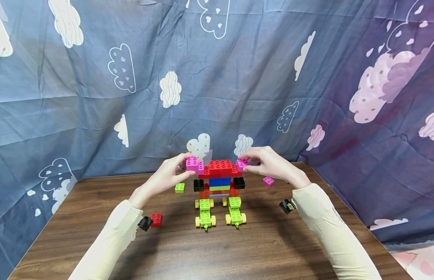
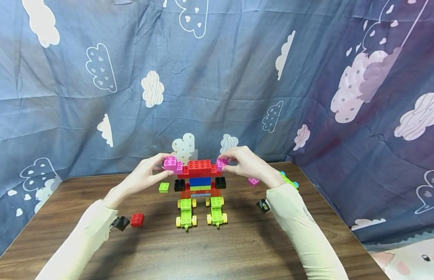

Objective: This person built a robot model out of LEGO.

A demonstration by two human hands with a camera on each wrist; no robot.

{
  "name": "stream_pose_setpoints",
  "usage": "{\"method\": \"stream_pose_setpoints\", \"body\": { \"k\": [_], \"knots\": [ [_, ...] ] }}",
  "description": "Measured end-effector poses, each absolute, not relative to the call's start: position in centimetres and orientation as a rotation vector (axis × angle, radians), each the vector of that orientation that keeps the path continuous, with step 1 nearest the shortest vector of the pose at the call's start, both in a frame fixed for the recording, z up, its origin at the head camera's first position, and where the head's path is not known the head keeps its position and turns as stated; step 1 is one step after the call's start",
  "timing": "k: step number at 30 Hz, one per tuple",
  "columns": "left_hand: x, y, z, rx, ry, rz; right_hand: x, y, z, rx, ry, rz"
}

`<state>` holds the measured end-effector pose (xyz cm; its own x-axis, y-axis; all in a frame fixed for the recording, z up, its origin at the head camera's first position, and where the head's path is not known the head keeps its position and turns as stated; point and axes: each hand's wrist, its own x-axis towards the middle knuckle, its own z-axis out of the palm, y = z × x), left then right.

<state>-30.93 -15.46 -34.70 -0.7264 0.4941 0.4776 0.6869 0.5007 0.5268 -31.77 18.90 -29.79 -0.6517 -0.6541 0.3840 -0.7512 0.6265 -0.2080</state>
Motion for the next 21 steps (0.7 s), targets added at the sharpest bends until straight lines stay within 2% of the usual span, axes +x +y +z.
{"method": "stream_pose_setpoints", "body": {
  "k": [21],
  "knots": [
    [-30.91, -15.49, -34.76, -1.008, -2.475, -1.055, -31.77, 18.35, -29.3, 1.205, -2.574, 0.454]
  ]
}}
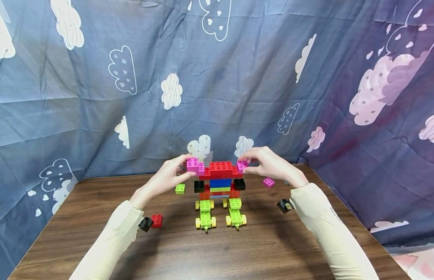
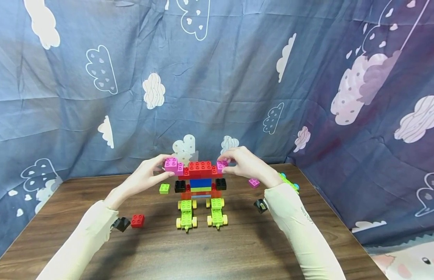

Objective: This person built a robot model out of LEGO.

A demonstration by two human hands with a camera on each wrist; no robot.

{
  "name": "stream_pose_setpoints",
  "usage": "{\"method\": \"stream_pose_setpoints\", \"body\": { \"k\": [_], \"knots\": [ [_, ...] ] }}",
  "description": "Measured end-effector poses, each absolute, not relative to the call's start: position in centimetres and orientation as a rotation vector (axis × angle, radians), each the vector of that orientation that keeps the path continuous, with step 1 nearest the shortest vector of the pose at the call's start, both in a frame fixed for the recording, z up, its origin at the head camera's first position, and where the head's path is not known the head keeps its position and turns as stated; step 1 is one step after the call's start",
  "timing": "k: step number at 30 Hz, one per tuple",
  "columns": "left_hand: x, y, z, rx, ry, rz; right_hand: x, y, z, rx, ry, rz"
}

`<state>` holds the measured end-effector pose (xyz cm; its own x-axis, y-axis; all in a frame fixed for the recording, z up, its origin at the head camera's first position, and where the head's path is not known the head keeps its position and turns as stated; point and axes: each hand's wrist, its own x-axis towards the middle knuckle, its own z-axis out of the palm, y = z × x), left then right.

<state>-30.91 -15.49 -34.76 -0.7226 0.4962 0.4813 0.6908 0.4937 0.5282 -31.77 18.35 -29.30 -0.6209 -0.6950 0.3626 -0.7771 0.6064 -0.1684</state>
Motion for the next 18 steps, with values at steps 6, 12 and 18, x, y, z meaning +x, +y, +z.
{"method": "stream_pose_setpoints", "body": {
  "k": [6, 12, 18],
  "knots": [
    [-30.98, -15.5, -34.81, -1.009, -2.481, -1.063, -31.62, 18.06, -29.02, 1.19, -2.597, 0.459],
    [-30.95, -15.51, -34.78, -1.005, -2.486, -1.056, -31.58, 17.86, -28.94, 1.173, -2.617, 0.429],
    [-30.92, -15.49, -34.76, -1.007, -2.481, -1.05, -31.56, 17.67, -28.98, 1.152, -2.623, 0.424]
  ]
}}
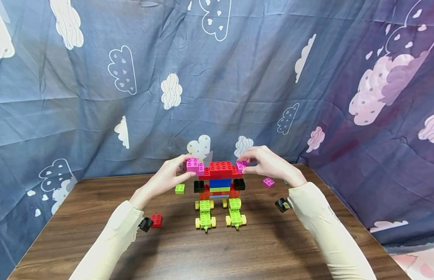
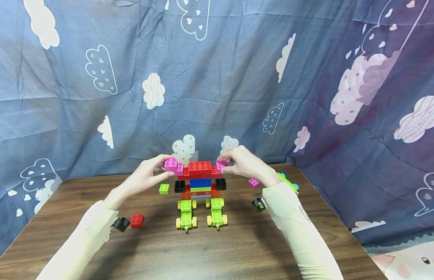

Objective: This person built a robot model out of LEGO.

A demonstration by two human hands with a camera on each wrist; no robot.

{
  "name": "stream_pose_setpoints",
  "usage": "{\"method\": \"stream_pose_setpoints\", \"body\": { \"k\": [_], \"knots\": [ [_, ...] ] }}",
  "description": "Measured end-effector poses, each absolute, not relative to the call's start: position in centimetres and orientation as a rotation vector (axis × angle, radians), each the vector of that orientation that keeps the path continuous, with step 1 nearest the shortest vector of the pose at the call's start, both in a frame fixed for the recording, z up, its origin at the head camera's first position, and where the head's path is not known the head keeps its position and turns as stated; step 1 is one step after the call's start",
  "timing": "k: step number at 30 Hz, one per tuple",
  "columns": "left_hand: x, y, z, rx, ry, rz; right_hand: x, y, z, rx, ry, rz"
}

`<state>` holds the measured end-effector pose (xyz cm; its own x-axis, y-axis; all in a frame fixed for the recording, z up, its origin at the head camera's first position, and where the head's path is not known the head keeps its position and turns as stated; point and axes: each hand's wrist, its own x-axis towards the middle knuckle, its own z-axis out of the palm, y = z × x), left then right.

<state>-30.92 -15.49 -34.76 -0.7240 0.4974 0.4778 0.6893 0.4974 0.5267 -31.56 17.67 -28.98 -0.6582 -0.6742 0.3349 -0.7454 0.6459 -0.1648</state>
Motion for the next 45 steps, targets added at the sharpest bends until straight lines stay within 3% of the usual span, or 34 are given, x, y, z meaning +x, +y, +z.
{"method": "stream_pose_setpoints", "body": {
  "k": [33, 45],
  "knots": [
    [-30.4, -15.3, -34.7, -0.98, -2.501, -1.03, -31.5, 18.8, -30.4, 1.16, -2.517, 0.496],
    [-30.5, -15.2, -34.7, -0.992, -2.486, -1.03, -31.6, 22.2, -31.2, 0.967, -2.45, 0.588]
  ]
}}
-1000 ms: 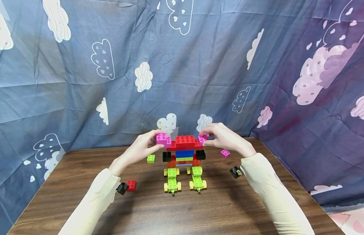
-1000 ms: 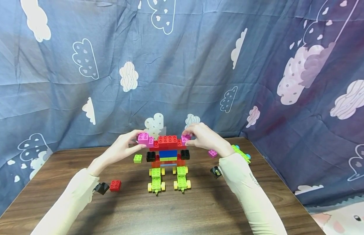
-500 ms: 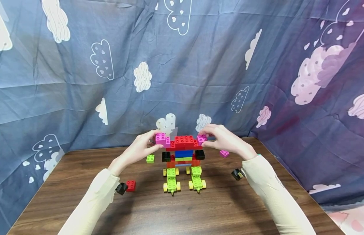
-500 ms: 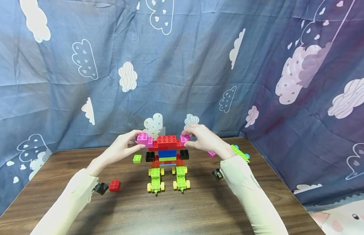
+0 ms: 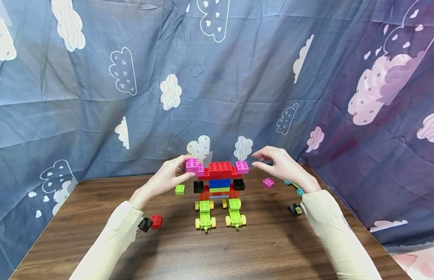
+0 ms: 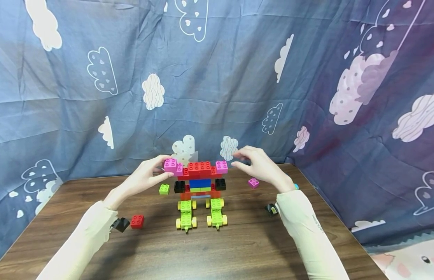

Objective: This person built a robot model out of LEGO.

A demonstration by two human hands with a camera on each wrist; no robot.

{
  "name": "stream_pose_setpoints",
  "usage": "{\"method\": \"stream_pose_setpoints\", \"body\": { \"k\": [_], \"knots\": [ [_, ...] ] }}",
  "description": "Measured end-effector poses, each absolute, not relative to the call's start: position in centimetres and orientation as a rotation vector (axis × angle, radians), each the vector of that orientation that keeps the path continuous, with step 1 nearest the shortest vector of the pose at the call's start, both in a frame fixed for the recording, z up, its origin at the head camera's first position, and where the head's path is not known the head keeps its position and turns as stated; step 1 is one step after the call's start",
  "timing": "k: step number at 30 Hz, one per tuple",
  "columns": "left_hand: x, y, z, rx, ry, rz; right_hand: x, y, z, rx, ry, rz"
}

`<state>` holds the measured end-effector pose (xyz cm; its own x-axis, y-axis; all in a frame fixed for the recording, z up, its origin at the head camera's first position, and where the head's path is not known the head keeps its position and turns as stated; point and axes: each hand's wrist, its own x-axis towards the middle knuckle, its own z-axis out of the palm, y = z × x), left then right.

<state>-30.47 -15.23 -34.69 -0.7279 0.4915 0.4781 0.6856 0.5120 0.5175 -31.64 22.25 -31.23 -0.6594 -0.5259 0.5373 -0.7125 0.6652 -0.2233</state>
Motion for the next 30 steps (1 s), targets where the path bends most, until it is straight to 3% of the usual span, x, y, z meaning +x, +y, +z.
{"method": "stream_pose_setpoints", "body": {
  "k": [16, 30],
  "knots": [
    [-30.5, -15.4, -34.8, -0.99, -2.488, -1.03, -35.7, 27.3, -39.2, 0.842, -2.749, 0.5],
    [-30.6, -15.4, -34.9, -1.0, -2.486, -1.028, -36.5, 27.9, -41.7, 0.825, -3.066, 0.344]
  ]
}}
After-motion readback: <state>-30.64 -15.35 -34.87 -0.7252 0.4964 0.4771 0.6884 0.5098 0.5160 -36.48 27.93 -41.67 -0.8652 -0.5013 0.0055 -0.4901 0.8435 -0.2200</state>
